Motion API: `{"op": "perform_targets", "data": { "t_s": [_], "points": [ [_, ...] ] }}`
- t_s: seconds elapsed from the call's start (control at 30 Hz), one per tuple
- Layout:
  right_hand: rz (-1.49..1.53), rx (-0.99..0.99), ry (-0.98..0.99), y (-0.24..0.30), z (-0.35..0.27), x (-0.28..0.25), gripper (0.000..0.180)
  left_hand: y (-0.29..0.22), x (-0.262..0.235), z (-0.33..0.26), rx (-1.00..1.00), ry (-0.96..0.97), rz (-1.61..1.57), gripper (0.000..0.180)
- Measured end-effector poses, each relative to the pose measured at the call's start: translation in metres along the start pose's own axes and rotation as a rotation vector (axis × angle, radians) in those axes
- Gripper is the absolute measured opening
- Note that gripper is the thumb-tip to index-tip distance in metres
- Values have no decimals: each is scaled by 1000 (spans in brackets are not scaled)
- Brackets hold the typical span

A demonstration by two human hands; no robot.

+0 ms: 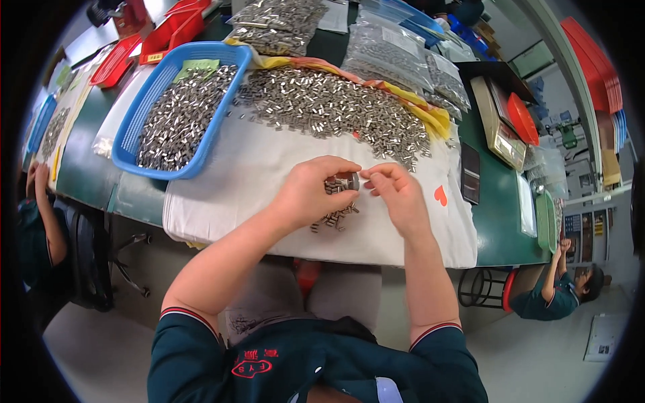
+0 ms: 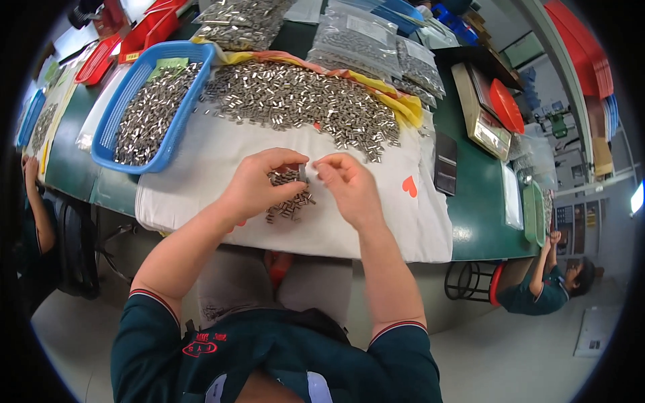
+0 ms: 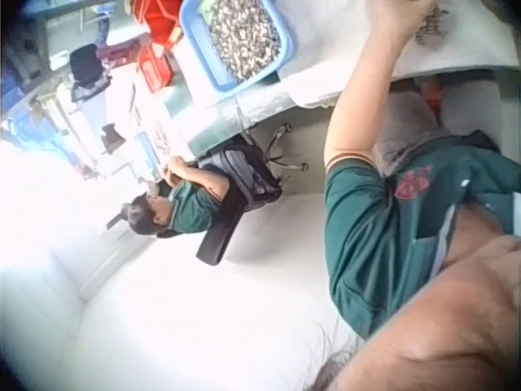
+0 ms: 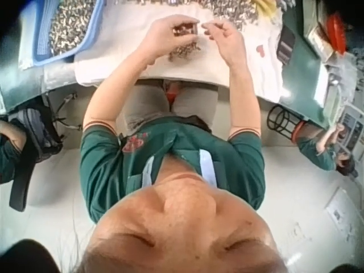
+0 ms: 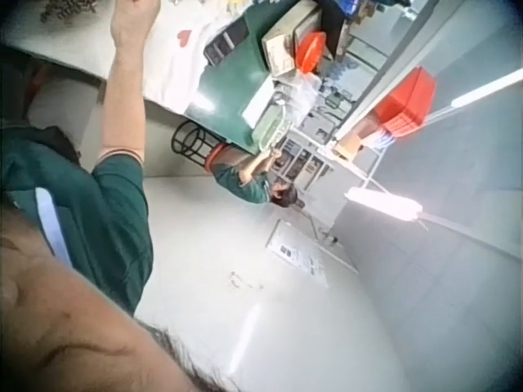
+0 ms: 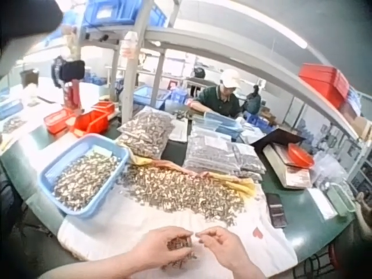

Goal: Inspecting and sorting small metal hardware components into a small container at a workbench.

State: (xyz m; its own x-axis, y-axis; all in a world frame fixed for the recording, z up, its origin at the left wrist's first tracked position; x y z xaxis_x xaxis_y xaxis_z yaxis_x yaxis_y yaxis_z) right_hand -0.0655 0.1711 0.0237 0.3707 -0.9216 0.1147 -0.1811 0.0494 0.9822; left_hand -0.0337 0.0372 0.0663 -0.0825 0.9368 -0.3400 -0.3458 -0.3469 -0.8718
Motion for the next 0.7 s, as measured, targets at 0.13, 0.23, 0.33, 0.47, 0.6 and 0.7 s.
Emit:
{"op": "perform_targets", "data": {
  "t_s": [0.13,0.23,0.33,0.47,0.6,0.7],
  "points": [
    [-841,-238,-335,41,15,-52,6,32,25,19,-157,343,-238,38],
    [-1162,-396,-259,38,39,-41,6,58,44,28,-310,428,-416,38],
    [-1397,-403,-188,27,49,-32,9,57,52,25,-279,500,-464,38],
    [-1449,-459,-72,28,51,-21,5,61,53,22,-317,546,-505,37],
    [-1408,-472,-33,31,54,-21,3,59,55,24,-270,586,-376,37],
    [-1379,-501,-50,34,51,-14,5,60,56,22,-283,650,-299,36]
  ]
}}
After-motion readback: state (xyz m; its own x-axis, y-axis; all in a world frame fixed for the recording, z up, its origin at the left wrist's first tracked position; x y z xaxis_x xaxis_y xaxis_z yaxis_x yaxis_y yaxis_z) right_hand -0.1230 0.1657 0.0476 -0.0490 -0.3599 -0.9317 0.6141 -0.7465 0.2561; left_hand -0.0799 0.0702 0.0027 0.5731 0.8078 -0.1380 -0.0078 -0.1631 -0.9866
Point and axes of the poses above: each hand's wrist, its own z-axis towards the middle knuckle, its own x-axis out of the palm, y = z × x, the point moved 10 cm from there along z, towards the middle knuckle
